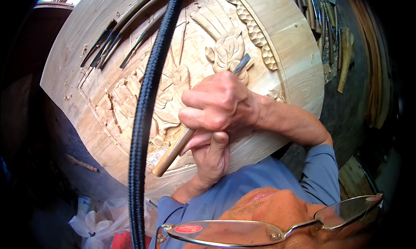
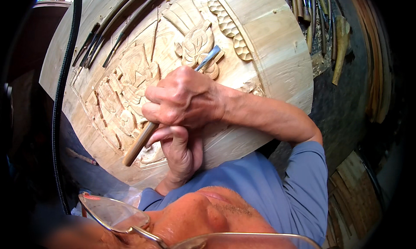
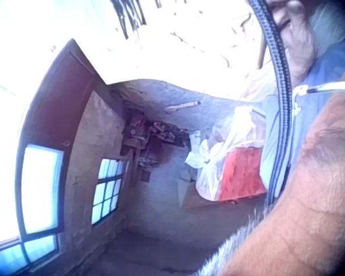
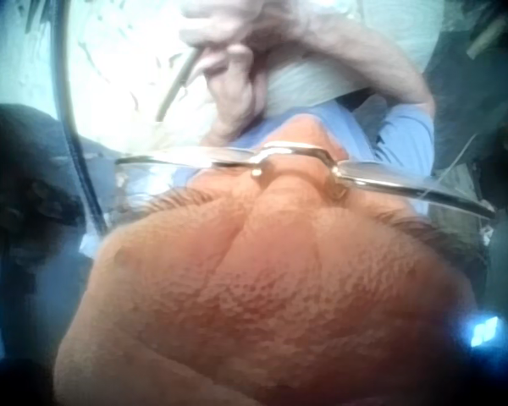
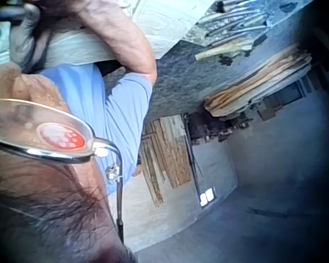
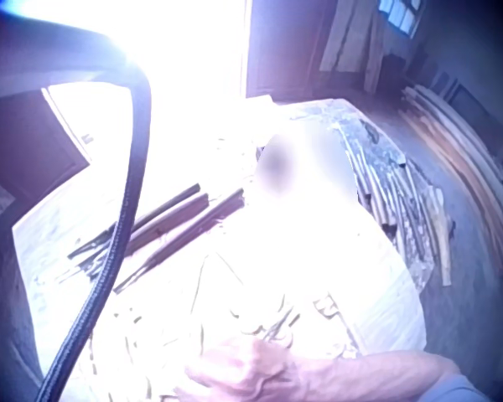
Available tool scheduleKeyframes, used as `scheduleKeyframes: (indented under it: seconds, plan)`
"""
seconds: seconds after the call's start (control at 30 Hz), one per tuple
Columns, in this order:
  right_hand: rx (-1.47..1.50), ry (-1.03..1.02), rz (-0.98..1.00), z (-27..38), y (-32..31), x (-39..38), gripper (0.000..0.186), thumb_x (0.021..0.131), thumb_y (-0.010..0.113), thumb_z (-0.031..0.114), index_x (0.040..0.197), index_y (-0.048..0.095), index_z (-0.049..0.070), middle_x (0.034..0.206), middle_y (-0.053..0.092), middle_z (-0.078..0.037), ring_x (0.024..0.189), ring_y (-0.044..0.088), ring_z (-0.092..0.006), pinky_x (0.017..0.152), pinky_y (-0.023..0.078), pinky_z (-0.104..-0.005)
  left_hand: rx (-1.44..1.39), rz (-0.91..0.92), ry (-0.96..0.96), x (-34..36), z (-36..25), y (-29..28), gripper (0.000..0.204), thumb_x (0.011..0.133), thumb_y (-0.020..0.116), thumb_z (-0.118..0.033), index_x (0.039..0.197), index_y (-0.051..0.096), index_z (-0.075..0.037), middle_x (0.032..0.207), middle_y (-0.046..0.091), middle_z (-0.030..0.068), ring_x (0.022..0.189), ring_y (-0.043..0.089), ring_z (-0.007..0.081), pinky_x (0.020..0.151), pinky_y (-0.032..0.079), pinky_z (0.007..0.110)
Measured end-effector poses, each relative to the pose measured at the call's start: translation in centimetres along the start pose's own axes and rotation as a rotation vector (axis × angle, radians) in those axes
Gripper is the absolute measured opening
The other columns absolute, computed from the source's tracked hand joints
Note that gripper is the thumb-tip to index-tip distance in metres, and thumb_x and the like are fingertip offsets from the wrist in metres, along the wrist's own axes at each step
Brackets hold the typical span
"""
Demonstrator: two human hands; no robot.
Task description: The person carves a relief design into a wood panel using a chisel and a gouge, handling different tools from a rack to remove small wood chips.
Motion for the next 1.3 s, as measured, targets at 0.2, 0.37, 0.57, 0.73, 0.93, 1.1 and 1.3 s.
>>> scheduleKeyframes:
  seconds: [0.2,0.37,0.57,0.73,0.93,1.1,1.3]
  plan:
    - [0.104,0.034,-0.029,1.0,-0.6,0.7,0.050,0.080,0.079,0.054,0.075,0.052,0.012,0.074,0.047,-0.003,0.058,0.061,-0.0200,0.049,0.049,-0.0364,0.030,0.034,0.107,-0.1,-0.7,0.6,0.079,0.106,0.077,-0.044,0.167,0.038,-0.012,0.169,0.043,0.0042,0.157,0.040,0.0217,0.132,0.032,0.045]
    - [0.114,0.037,-0.050,0.9,-0.9,0.4,0.051,0.080,0.079,0.054,0.074,0.051,0.012,0.073,0.046,-0.003,0.056,0.059,-0.0192,0.047,0.048,-0.0363,0.023,0.089,0.103,0.2,-0.9,1.1,0.077,0.105,0.079,-0.042,0.163,0.041,-0.009,0.164,0.047,0.0052,0.152,0.044,0.0191,0.128,0.036,0.042]
    - [0.096,0.005,-0.114,0.8,-0.4,0.1,0.054,0.086,0.072,0.055,0.072,0.047,0.010,0.071,0.038,-0.003,0.051,0.052,-0.0167,0.042,0.041,-0.0348,0.023,0.072,0.112,0.4,-0.9,0.9,0.074,0.104,0.082,-0.039,0.157,0.045,-0.005,0.157,0.052,0.0064,0.147,0.048,0.0160,0.124,0.039,0.039]
    - [0.058,-0.003,-0.067,0.6,-0.4,0.0,0.053,0.091,0.067,0.057,0.072,0.047,0.011,0.071,0.038,-0.003,0.051,0.053,-0.0158,0.042,0.042,-0.0343,0.023,-0.005,0.049,-0.3,0.0,-0.1,0.080,0.100,0.083,-0.036,0.164,0.042,-0.013,0.166,0.048,0.0055,0.156,0.043,0.0248,0.132,0.033,0.046]
    - [0.058,-0.005,-0.078,0.4,0.0,-0.2,0.054,0.092,0.066,0.057,0.072,0.046,0.011,0.071,0.038,-0.002,0.051,0.053,-0.0149,0.042,0.042,-0.0336,-0.190,-0.027,0.010,-0.1,-0.9,0.9,0.056,0.102,0.083,-0.012,0.151,0.054,-0.006,0.143,0.061,0.0007,0.138,0.054,0.0139,0.121,0.040,0.037]
    - [0.023,-0.021,-0.058,0.3,0.3,-0.2,0.055,0.092,0.067,0.057,0.071,0.044,0.012,0.070,0.036,-0.002,0.050,0.052,-0.0137,0.041,0.041,-0.0326,-0.171,0.013,-0.028,-0.6,-0.1,-0.1,0.063,0.104,0.081,-0.018,0.159,0.051,-0.013,0.156,0.057,-0.0009,0.149,0.048,0.0196,0.130,0.033,0.044]
    - [-0.011,-0.032,-0.070,0.2,0.4,-0.2,0.053,0.092,0.067,0.055,0.071,0.045,0.012,0.069,0.037,-0.002,0.050,0.052,-0.0135,0.041,0.043,-0.0324,-0.127,0.033,-0.048,-0.4,-0.1,-0.4,0.065,0.105,0.079,-0.022,0.163,0.051,-0.017,0.163,0.053,-0.0013,0.157,0.044,0.0227,0.135,0.028,0.048]
Point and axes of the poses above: each hand's wrist, its own x-axis towards the middle knuckle, its own y-axis out of the palm, z = x × y, the point moved 8 cm from there along x, towards the middle knuckle
